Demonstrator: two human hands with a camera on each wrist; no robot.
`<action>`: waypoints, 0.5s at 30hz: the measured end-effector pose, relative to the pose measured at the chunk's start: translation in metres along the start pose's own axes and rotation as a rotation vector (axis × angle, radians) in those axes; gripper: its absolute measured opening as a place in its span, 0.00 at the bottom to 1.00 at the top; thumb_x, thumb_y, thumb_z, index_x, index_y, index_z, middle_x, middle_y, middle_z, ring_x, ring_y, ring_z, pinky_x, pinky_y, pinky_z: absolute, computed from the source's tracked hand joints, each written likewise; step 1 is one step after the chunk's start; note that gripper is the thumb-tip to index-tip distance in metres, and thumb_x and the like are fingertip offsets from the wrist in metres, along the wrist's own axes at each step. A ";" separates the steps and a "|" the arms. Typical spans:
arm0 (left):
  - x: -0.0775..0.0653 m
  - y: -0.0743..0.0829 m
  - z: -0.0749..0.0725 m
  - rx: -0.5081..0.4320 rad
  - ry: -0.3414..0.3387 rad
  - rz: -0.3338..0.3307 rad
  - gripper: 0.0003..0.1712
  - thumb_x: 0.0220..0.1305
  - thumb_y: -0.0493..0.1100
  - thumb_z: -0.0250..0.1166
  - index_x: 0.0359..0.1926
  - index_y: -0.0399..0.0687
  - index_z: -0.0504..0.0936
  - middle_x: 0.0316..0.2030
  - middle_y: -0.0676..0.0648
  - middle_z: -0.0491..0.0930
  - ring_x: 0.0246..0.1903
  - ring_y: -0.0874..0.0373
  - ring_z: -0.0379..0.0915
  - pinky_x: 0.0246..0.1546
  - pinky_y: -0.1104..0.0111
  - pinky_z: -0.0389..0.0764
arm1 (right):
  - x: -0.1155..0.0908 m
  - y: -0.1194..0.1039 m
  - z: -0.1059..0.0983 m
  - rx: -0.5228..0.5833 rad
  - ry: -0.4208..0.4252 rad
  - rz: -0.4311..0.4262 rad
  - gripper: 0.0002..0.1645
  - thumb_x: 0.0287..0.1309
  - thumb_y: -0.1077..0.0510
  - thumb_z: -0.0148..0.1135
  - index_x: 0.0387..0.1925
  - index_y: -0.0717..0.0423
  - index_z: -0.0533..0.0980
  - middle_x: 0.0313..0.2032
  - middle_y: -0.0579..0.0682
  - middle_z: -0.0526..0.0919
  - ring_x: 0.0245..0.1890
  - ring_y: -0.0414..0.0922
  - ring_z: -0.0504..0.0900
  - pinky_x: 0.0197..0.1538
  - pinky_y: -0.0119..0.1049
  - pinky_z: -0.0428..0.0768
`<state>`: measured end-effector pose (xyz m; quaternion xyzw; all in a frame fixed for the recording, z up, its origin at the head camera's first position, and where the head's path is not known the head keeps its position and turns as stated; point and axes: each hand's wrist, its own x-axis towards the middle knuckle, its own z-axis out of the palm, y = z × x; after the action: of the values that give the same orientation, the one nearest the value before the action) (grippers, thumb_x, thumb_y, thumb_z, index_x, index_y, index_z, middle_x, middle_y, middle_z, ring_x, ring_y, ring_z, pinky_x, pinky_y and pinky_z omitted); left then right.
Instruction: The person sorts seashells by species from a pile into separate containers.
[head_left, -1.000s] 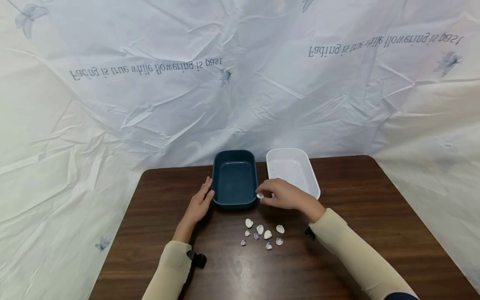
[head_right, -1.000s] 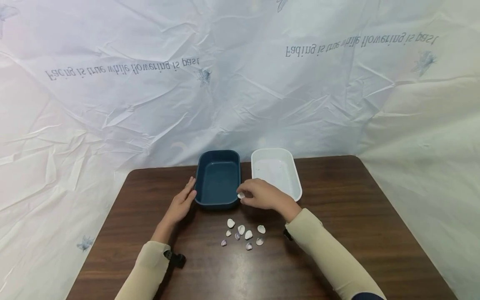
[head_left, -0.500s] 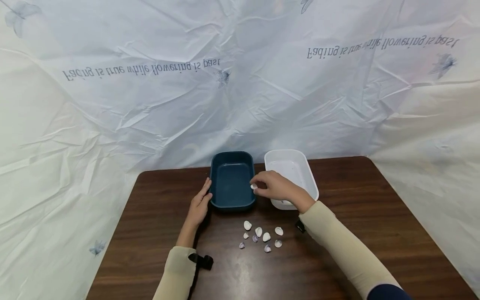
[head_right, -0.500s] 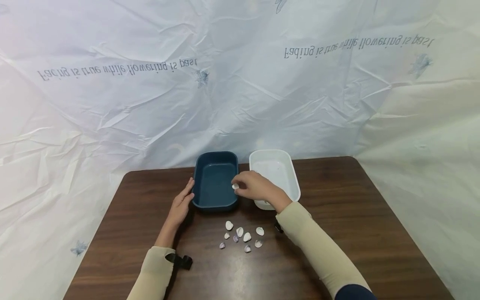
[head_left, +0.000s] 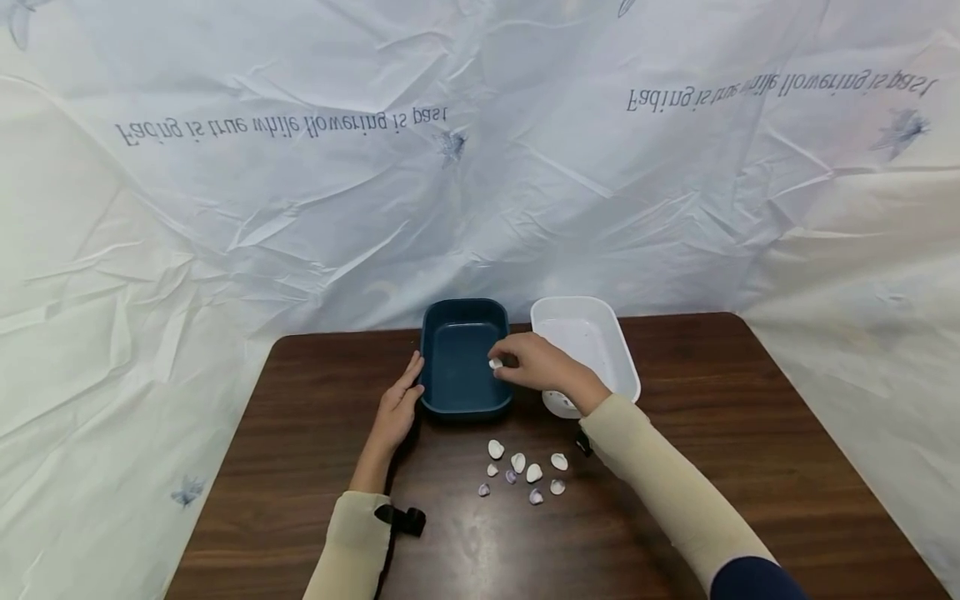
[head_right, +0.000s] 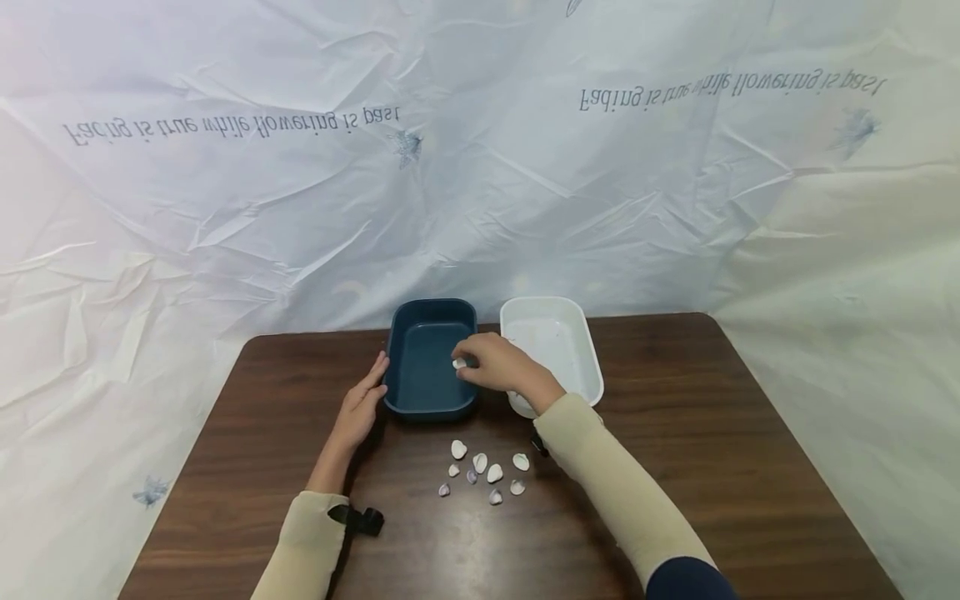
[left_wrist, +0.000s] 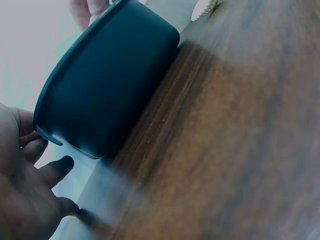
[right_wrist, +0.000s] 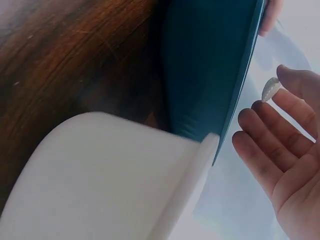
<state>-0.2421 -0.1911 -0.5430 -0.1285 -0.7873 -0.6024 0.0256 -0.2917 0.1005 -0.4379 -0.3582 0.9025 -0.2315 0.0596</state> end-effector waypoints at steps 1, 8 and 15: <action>0.000 0.000 0.001 0.001 0.001 0.001 0.30 0.83 0.32 0.47 0.81 0.34 0.58 0.83 0.39 0.48 0.82 0.48 0.41 0.77 0.44 0.52 | 0.002 -0.001 0.000 -0.007 -0.002 -0.006 0.18 0.72 0.57 0.68 0.59 0.58 0.83 0.54 0.53 0.87 0.49 0.49 0.85 0.53 0.44 0.83; 0.000 0.001 0.002 -0.002 0.009 0.016 0.29 0.83 0.32 0.48 0.80 0.34 0.59 0.83 0.40 0.50 0.82 0.49 0.43 0.77 0.46 0.52 | 0.023 -0.002 0.008 -0.060 -0.034 -0.006 0.18 0.72 0.58 0.67 0.59 0.60 0.84 0.54 0.54 0.86 0.52 0.50 0.84 0.56 0.47 0.82; 0.000 0.001 0.002 -0.006 0.004 0.019 0.29 0.84 0.33 0.48 0.80 0.34 0.59 0.83 0.40 0.50 0.82 0.49 0.43 0.77 0.47 0.52 | 0.041 0.001 0.017 -0.101 -0.074 0.004 0.18 0.72 0.58 0.67 0.59 0.59 0.84 0.54 0.54 0.86 0.53 0.50 0.84 0.57 0.46 0.82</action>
<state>-0.2414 -0.1894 -0.5429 -0.1349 -0.7843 -0.6046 0.0326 -0.3182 0.0667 -0.4512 -0.3671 0.9110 -0.1722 0.0751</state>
